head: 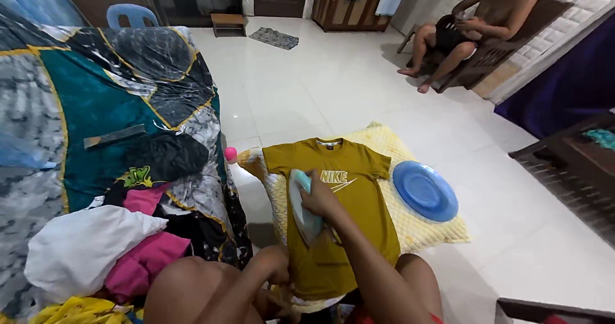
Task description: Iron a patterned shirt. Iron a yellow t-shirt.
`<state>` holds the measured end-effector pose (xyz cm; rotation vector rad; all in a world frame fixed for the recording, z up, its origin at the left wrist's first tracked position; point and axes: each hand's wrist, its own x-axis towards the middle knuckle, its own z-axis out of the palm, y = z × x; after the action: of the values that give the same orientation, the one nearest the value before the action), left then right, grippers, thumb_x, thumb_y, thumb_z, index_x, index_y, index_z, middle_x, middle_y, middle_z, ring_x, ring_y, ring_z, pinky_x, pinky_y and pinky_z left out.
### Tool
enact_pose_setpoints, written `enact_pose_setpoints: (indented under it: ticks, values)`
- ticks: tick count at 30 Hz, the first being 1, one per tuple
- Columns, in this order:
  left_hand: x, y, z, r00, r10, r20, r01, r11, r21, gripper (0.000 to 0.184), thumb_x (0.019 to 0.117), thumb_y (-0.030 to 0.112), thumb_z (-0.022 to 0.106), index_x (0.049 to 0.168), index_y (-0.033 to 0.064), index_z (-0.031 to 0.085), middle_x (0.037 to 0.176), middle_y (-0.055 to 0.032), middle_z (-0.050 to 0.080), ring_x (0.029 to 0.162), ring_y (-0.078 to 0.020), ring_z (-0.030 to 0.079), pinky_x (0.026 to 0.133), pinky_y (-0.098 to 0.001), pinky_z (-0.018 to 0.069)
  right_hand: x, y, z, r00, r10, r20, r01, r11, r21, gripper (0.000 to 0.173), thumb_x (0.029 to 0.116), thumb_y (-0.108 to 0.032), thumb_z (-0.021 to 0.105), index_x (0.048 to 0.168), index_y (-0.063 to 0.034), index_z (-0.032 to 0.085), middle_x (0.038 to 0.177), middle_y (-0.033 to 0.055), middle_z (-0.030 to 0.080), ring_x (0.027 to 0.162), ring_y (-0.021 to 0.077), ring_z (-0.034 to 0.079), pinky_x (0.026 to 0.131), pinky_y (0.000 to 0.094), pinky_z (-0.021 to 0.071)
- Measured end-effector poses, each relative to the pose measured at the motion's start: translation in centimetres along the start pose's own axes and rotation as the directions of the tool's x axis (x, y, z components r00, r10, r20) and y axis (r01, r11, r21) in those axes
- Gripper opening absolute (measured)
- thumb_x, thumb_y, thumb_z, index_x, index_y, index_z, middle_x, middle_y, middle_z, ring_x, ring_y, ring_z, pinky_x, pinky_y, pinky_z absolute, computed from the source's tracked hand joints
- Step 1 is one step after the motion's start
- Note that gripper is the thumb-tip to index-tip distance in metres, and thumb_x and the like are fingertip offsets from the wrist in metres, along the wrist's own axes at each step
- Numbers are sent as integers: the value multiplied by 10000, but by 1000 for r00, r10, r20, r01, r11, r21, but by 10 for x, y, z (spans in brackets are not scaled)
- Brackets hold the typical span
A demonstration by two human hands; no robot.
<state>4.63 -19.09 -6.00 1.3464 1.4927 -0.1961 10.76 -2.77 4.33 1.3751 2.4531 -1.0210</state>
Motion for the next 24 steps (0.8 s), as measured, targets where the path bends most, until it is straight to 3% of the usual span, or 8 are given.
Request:
enact_pose_setpoints:
  ticks: [5,9,13,16,19,22,24]
  values:
    - [4,-1,-4,1000,14,18,-15,1000,5,448,890,440,777,1101,46,738,1155,-210,694,1106,-397,654,933,-651,506,59,-30,-15,997,49,-59,-52,998,-44,622,996,-244,597,1548,-124,335,1208,212,678,1093,354,697,917,556,564]
    - [8,-2,-3,999,37,24,-38,998,43,424,908,446,757,1080,58,744,1151,-190,699,1102,-386,655,939,-639,506,59,-31,-14,995,80,-60,-84,993,-84,658,991,-248,597,1565,-131,299,1200,209,684,1084,358,702,907,561,570]
    - [9,-2,-5,1000,23,13,-23,1000,16,414,875,434,786,1040,56,749,1097,-194,712,1051,-394,671,889,-661,516,9,-17,0,991,125,-50,-130,985,-111,668,995,-265,587,1570,-156,265,1095,182,704,981,346,728,829,555,592]
    - [6,1,-11,999,-2,47,2,1000,-1,425,851,416,811,1053,49,740,1072,-205,711,1007,-406,678,851,-669,524,-48,4,12,988,151,10,-149,983,-105,621,1036,-308,550,1584,-185,284,1079,170,712,953,341,733,831,553,597]
    - [7,1,-14,998,10,63,-12,1000,29,439,854,423,805,1097,64,736,1127,-196,709,1081,-406,666,916,-680,510,-98,31,18,982,164,96,-152,980,-129,618,1047,-346,533,1594,-223,273,1004,142,719,886,323,739,800,536,607]
    - [9,1,-16,996,33,87,-41,996,85,354,885,337,766,1080,43,739,1116,-212,709,1078,-421,667,907,-683,512,-126,64,16,985,96,142,-85,993,-83,625,1039,-337,570,1588,-220,296,993,130,725,865,312,741,804,526,608]
    - [12,1,-16,990,80,118,-93,990,107,341,903,360,757,1015,38,753,1054,-201,722,1028,-407,680,889,-668,518,-135,85,10,989,63,136,-59,998,-31,626,1028,-326,598,1579,-224,317,1005,129,726,863,301,741,807,525,611]
